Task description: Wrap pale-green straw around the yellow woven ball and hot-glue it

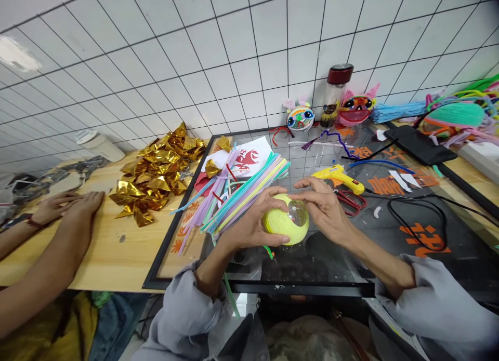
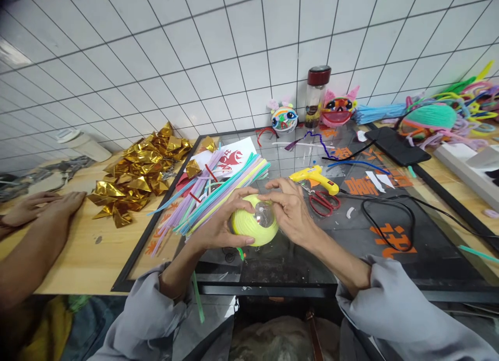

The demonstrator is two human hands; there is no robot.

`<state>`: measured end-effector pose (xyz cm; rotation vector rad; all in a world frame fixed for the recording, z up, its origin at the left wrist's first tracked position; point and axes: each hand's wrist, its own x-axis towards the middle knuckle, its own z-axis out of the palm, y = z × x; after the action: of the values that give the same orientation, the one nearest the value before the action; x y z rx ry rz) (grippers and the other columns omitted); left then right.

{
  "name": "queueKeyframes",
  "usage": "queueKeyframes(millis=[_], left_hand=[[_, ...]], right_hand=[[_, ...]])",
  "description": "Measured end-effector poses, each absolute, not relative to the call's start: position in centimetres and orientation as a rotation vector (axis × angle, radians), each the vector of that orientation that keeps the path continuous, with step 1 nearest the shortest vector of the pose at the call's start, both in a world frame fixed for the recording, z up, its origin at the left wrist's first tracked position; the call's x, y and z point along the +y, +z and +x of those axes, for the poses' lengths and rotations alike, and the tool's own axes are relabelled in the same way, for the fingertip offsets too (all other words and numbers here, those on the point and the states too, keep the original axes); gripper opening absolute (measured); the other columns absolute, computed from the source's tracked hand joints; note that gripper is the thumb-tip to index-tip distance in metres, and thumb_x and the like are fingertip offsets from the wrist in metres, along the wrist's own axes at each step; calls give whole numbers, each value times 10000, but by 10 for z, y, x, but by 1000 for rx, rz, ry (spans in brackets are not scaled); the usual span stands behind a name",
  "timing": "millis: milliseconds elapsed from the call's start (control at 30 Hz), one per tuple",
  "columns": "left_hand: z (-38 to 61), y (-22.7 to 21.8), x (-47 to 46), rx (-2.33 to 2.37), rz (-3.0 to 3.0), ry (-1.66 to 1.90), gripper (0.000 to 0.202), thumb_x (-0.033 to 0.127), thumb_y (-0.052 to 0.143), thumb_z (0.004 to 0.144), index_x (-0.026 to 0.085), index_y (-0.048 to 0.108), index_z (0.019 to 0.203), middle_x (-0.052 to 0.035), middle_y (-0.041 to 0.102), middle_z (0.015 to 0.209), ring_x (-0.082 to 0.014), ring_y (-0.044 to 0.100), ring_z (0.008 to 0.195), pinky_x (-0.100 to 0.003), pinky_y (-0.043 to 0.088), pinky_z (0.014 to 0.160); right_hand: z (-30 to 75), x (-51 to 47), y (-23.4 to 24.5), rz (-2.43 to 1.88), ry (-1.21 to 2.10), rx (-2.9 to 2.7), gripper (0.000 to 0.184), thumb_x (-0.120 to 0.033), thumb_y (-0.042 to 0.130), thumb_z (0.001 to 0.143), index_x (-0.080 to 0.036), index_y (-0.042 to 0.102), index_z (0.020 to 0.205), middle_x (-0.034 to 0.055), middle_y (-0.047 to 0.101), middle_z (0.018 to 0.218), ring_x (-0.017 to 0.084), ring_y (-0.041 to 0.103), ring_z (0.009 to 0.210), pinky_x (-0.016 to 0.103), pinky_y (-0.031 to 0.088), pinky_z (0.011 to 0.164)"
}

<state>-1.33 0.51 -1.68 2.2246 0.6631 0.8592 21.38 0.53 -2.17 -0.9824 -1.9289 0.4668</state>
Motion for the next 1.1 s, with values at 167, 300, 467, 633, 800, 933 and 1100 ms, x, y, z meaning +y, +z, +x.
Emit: queueKeyframes(millis=[167,300,467,633,800,933,1100], left_hand=[[-14,-16,5,640,2210,877,531,349,846,766,257,541,1191,-141,434,1459,-315,425,1450,-539,364,1192],[-14,-17,6,634,2199,880,535,352,847,764,252,540,1190,-148,439,1455,-322,419,1453,-548,353,1192],[-14,-17,6,642,2200,877,539,374,847,758,251,539,1182,-146,450,1453,-337,430,1439,-564,359,1182],[-14,-17,7,645,2198,876,540,381,849,754,254,542,1179,-143,451,1443,-335,441,1426,-566,363,1179],[-14,-16,6,667,2197,868,524,373,844,755,252,550,1172,-139,455,1450,-327,438,1434,-550,353,1197],[-14,-15,5,696,2195,852,509,364,836,763,248,551,1169,-137,457,1462,-323,427,1447,-543,346,1205],[-13,-15,4,708,2213,866,508,371,816,792,242,519,1183,-152,459,1459,-315,422,1454,-543,361,1195]], right_hand=[[214,7,-21,-1084,451,-1915,372,-131,454,890,-241,807,932,76,690,1035,254,634,1032,462,424,888],[214,7,-17,-1168,434,-1948,367,-111,456,846,-226,802,886,76,711,1000,265,638,1004,463,414,881],[217,9,-19,-1287,489,-1965,337,-100,465,813,-203,780,873,77,728,952,272,637,971,453,447,860],[218,9,-20,-1193,569,-1979,340,-96,474,843,-207,783,931,75,716,971,250,636,950,428,493,841],[213,5,-15,-956,647,-1960,343,-146,481,926,-226,766,1099,77,700,1045,235,643,1007,417,513,869],[212,1,-12,-864,607,-1915,322,-154,485,943,-241,762,1082,71,688,1071,227,645,1028,418,503,891],[213,-5,-7,-813,335,-1909,330,-73,490,899,-243,773,908,65,674,1078,229,630,1031,424,459,892]])
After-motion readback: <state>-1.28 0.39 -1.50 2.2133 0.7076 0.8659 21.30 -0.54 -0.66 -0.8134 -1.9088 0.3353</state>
